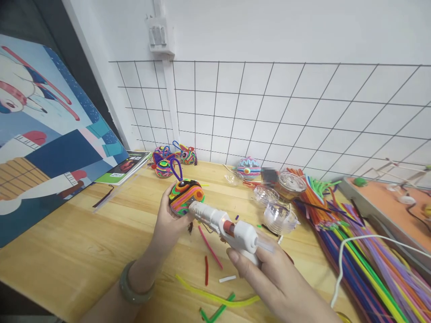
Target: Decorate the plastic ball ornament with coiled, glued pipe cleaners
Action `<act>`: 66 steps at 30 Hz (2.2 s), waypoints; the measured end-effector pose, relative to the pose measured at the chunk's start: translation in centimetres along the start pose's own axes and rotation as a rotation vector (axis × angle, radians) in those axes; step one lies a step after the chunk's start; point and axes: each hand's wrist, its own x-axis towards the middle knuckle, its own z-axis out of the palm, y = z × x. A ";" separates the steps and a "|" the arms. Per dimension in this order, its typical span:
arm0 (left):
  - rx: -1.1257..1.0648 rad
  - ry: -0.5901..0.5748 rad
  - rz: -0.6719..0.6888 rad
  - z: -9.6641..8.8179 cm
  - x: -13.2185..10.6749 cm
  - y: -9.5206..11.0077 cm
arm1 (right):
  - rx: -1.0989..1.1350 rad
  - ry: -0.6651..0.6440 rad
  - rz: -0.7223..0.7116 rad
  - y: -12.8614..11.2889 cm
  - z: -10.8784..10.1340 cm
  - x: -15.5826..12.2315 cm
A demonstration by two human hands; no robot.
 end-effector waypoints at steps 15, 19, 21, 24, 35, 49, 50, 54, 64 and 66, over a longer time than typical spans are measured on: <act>0.038 -0.022 0.041 -0.1 0.1 -0.3 | 0.000 -0.034 0.057 -0.1 -0.1 -0.3; 0.060 -0.016 0.043 -0.2 0.2 -0.4 | 0.005 -0.050 0.112 -0.2 -0.1 -0.2; 0.061 -0.015 0.035 -0.2 0.2 -0.4 | 0.007 -0.049 0.114 -0.2 0.0 -0.2; 0.056 -0.020 0.031 -0.1 0.2 -0.4 | 0.001 -0.034 0.094 -0.2 -0.1 -0.2; 0.049 -0.009 0.024 -0.1 0.1 -0.5 | -0.013 -0.048 0.051 0.1 0.0 -0.2; 0.066 -0.010 0.029 -0.2 0.1 -0.5 | -0.035 -0.042 0.070 0.1 -0.1 -0.3; 0.066 -0.011 0.027 -0.2 0.1 -0.5 | -0.035 -0.042 0.076 0.1 -0.1 -0.3; 0.058 -0.012 0.023 -0.1 0.1 -0.5 | -0.033 -0.046 0.079 0.2 0.0 -0.4; 0.057 -0.008 -0.010 0.0 0.1 -0.2 | 0.010 -0.060 0.127 0.0 0.0 -0.4; 0.052 -0.005 -0.012 0.1 0.1 -0.1 | 0.024 -0.059 0.137 0.0 -0.1 -0.3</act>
